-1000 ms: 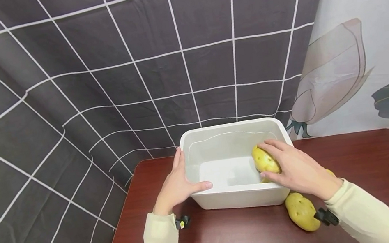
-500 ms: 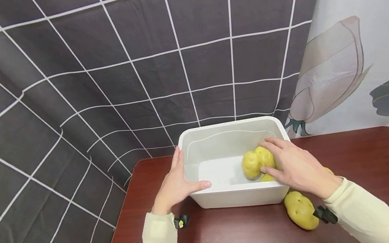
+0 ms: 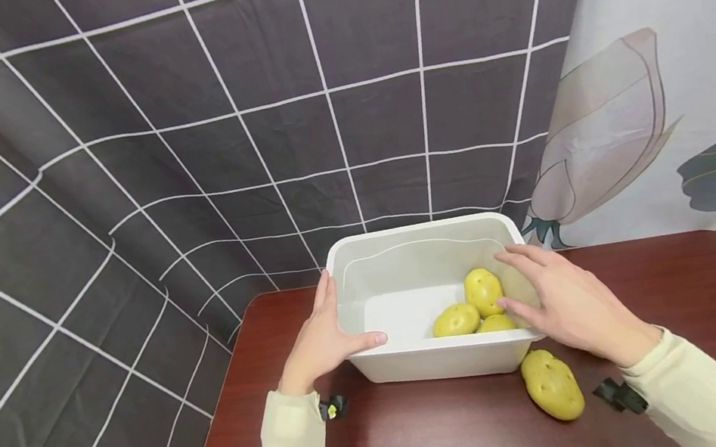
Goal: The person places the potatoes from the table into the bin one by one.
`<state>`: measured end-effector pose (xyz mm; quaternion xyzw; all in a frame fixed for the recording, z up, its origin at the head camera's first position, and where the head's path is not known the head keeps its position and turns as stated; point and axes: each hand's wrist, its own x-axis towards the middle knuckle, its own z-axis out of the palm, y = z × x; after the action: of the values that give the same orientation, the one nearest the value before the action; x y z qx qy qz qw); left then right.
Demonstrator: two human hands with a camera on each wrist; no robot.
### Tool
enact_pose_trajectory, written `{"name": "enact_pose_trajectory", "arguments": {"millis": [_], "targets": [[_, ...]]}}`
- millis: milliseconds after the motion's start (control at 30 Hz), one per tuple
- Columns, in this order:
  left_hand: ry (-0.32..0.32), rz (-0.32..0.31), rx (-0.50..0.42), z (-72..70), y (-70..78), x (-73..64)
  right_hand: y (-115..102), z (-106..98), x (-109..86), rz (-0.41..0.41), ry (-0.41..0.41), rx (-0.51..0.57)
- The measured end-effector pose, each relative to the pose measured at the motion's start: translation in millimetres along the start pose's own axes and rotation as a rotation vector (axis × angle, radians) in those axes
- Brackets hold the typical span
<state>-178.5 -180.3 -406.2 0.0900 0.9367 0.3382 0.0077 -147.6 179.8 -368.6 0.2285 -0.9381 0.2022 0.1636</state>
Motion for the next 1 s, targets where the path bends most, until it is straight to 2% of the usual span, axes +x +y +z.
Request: {"name": "enact_pose_trajectory", "arguments": {"millis": [200,400,1000], "targets": [[-0.002,0.000,-0.010,-0.4,0.1,0.1,8,-7,-6.2,-0.014,0.041,-0.004],[-0.001,0.006,-0.014,-0.3,0.2,0.0,14,-12,-16.9,0.019,0.061,0.007],[0.000,0.003,-0.014,-0.3,1.6,-0.8,32,-18,-43.3,0.115,0.053,0.042]]}}
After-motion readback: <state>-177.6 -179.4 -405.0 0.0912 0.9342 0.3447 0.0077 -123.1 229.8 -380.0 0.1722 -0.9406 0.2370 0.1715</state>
